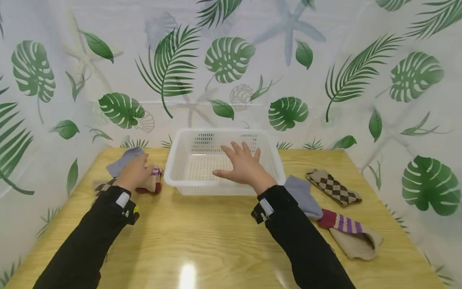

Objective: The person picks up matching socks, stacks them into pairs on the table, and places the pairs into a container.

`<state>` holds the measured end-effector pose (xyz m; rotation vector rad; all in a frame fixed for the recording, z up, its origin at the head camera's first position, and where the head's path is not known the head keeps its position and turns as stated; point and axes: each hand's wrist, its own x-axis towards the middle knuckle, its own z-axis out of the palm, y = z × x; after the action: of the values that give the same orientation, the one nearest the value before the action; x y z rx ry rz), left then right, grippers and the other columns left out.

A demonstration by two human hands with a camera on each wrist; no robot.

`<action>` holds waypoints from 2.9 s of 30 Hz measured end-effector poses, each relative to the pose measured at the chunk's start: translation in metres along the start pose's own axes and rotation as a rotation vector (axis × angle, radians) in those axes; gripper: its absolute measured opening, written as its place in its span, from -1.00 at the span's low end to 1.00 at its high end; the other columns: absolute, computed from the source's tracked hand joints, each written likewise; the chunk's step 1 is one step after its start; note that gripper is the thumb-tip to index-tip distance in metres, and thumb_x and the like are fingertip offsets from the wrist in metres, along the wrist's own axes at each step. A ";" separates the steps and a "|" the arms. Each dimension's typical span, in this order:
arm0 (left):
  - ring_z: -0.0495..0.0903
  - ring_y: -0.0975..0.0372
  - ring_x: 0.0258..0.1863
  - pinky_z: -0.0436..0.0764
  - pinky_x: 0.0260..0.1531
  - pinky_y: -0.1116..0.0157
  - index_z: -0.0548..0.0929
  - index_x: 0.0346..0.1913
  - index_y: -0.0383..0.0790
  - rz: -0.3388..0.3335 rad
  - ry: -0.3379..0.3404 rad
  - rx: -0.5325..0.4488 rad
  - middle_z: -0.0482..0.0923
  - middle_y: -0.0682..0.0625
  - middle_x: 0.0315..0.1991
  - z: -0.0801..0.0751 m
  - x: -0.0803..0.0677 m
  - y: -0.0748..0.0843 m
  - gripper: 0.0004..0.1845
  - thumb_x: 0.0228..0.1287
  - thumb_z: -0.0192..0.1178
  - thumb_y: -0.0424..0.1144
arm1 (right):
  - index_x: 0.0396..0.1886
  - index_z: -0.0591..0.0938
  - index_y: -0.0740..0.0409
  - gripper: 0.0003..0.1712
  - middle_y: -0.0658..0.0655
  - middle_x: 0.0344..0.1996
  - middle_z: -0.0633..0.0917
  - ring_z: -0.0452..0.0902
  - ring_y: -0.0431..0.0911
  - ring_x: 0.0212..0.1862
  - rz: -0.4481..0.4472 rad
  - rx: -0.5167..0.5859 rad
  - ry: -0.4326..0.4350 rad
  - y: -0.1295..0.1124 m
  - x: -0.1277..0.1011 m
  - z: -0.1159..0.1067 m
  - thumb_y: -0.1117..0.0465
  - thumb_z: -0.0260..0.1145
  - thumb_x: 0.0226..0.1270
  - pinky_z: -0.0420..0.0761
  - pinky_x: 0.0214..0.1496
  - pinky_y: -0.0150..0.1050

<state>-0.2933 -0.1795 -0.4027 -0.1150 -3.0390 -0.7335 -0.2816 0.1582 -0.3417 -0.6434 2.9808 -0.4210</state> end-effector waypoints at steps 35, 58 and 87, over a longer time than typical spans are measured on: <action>0.36 0.27 -0.59 0.42 -0.52 0.31 0.52 -0.70 -0.07 0.380 -0.231 0.090 0.39 0.16 -0.69 0.057 -0.099 0.061 -0.70 0.09 0.35 -0.31 | 0.25 0.50 0.24 -0.45 0.21 0.11 0.62 0.57 0.09 0.11 -0.397 -0.036 -0.094 -0.041 -0.079 0.029 0.05 0.29 0.36 0.55 0.13 -0.02; 0.60 0.24 -0.23 0.57 -0.21 0.38 0.75 -0.16 -0.17 0.535 -0.276 0.066 0.65 0.07 -0.17 0.084 -0.079 0.116 -0.78 0.09 0.34 -0.27 | -0.07 0.60 0.25 -0.66 0.05 -0.36 0.64 0.45 -0.15 -0.37 -0.197 0.005 -0.244 -0.015 -0.070 0.067 0.17 0.40 0.22 0.51 -0.29 -0.19; 0.54 0.14 -0.34 0.56 -0.29 0.21 0.62 -0.13 -0.33 0.316 -0.247 0.094 0.59 -0.08 -0.33 0.083 -0.085 0.113 -0.47 -0.22 0.59 -0.23 | 0.04 0.60 0.20 -0.58 0.09 -0.20 0.69 0.58 -0.09 -0.18 -0.110 -0.006 -0.279 -0.017 -0.068 0.069 0.10 0.40 0.25 0.57 -0.05 -0.11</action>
<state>-0.2003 -0.0474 -0.4277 -0.7152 -3.1566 -0.5888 -0.2051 0.1537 -0.4032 -0.7975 2.6941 -0.2998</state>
